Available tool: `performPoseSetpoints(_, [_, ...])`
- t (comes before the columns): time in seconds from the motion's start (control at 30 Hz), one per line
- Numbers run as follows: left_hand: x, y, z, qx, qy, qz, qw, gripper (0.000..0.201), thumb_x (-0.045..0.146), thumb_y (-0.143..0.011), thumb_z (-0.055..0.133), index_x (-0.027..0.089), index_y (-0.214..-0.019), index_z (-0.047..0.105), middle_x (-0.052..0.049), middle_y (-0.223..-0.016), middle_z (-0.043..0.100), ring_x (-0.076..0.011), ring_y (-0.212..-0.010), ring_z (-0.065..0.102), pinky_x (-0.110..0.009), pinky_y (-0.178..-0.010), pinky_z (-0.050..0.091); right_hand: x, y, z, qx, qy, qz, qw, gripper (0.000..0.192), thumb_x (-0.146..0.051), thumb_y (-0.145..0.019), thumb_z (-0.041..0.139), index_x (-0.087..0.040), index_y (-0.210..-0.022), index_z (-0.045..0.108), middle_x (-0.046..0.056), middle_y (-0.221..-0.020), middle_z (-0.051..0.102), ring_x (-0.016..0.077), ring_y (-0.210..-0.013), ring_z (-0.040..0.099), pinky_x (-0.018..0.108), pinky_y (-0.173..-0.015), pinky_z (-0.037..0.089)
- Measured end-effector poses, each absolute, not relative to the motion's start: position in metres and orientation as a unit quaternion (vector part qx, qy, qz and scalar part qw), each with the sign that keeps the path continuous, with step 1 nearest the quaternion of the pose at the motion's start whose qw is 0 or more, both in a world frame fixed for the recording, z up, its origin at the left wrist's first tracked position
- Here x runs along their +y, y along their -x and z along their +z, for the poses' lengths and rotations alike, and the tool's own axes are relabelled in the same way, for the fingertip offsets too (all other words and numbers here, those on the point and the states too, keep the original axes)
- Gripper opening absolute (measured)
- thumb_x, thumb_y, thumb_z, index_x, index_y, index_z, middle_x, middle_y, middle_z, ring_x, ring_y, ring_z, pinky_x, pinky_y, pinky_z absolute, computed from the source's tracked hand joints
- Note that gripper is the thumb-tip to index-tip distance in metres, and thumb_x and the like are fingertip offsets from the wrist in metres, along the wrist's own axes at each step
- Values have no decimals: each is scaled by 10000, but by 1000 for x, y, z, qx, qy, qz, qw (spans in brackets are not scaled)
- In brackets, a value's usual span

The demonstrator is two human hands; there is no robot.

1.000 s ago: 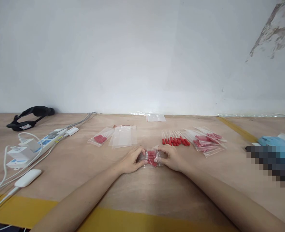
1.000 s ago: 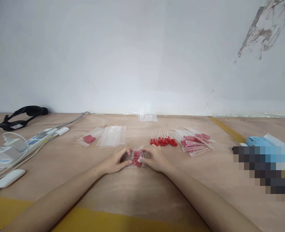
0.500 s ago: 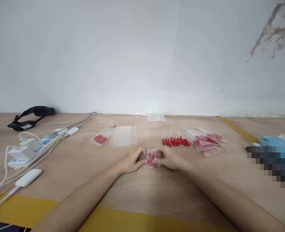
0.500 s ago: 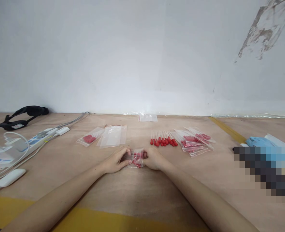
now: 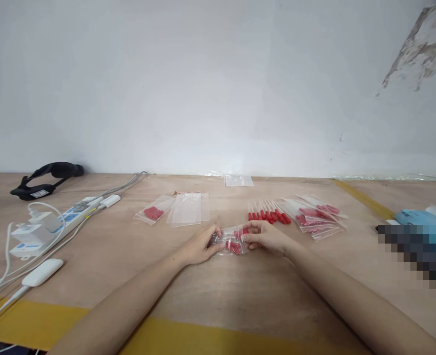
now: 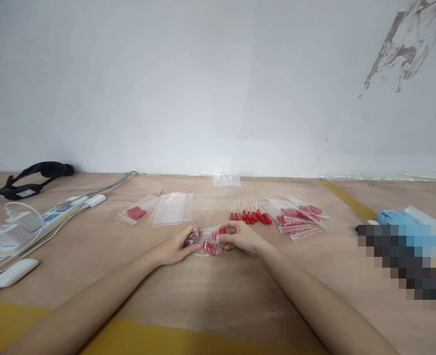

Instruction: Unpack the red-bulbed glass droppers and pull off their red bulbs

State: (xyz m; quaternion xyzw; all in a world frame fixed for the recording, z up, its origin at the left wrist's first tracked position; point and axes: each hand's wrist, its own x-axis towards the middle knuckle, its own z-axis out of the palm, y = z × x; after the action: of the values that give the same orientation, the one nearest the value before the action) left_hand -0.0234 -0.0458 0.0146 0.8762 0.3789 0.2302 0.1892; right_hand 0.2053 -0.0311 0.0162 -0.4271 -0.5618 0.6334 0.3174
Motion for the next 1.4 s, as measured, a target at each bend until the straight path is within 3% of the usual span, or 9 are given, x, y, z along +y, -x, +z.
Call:
performPoseSetpoints(0.13, [-46, 26, 15, 385, -874, 229, 186, 173, 309, -819, 461, 189, -937, 420, -29, -913, 504, -146, -794, 466, -268, -712, 391, -29, -207, 17, -493, 418, 680, 346, 319, -275, -600, 726, -141, -856, 591, 5, -679, 628, 57, -513, 559, 189, -542, 491])
performPoseSetpoints(0.27, [-45, 33, 14, 401, -868, 228, 186, 184, 318, -810, 471, 194, -936, 421, -23, -905, 511, -140, -760, 460, -262, -683, 389, -17, -232, 31, -510, 460, 645, 336, 245, -247, -600, 717, -149, -804, 623, 32, -748, 652, 59, -506, 546, 186, -495, 473])
performPoseSetpoints(0.43, [-43, 38, 13, 404, -865, 234, 184, 197, 321, -806, 470, 193, -947, 420, -28, -910, 509, -134, -730, 453, -261, -657, 386, 0, -277, 58, -588, 478, 507, 411, 275, -310, -644, 673, -163, -869, 615, 62, -802, 665, 100, -570, 568, 220, -515, 458])
performPoseSetpoints(0.57, [-42, 37, 11, 401, -866, 238, 180, 195, 318, -803, 476, 191, -939, 418, -26, -891, 505, -134, -724, 450, -262, -655, 386, 4, -268, 59, -663, 475, 266, 514, 304, -322, -707, 602, -160, -964, 590, 80, -910, 645, 152, -751, 592, 282, -668, 472])
performPoseSetpoints(0.67, [-42, 37, 11, 402, -866, 236, 181, 197, 312, -803, 477, 191, -948, 419, -28, -892, 507, -139, -737, 457, -267, -665, 390, 7, -239, 44, -760, 462, 73, 450, 244, -231, -766, 509, -158, -981, 601, 86, -931, 612, 169, -813, 572, 311, -750, 449])
performPoseSetpoints(0.8, [-43, 37, 12, 403, -864, 239, 184, 192, 296, -792, 490, 192, -941, 427, -27, -893, 511, -146, -753, 465, -271, -677, 395, 15, -209, 22, -843, 444, -35, 301, 310, -118, -816, 385, -188, -1049, 578, 92, -987, 566, 179, -915, 522, 302, -787, 407])
performPoseSetpoints(1.0, [-43, 38, 13, 405, -865, 234, 182, 191, 306, -797, 487, 196, -942, 430, -27, -888, 511, -143, -735, 464, -265, -659, 396, 17, -199, 9, -872, 441, -102, 189, 253, -175, -858, 379, -192, -995, 591, 102, -956, 542, 182, -865, 488, 290, -736, 357])
performPoseSetpoints(1.13, [-42, 38, 12, 404, -866, 232, 183, 193, 323, -804, 477, 196, -942, 433, -28, -890, 513, -145, -746, 468, -263, -662, 396, 11, -198, 8, -869, 450, -124, 164, 251, -262, -854, 412, -221, -1023, 592, 95, -902, 580, 221, -894, 473, 333, -738, 325])
performPoseSetpoints(1.4, [-43, 38, 12, 405, -864, 234, 183, 212, 339, -807, 476, 195, -955, 432, -29, -908, 519, -140, -738, 469, -260, -657, 396, -8, -202, 29, -829, 475, 3, 295, 177, -203, -800, 454, -178, -799, 629, 65, -827, 603, 170, -804, 515, 296, -733, 366])
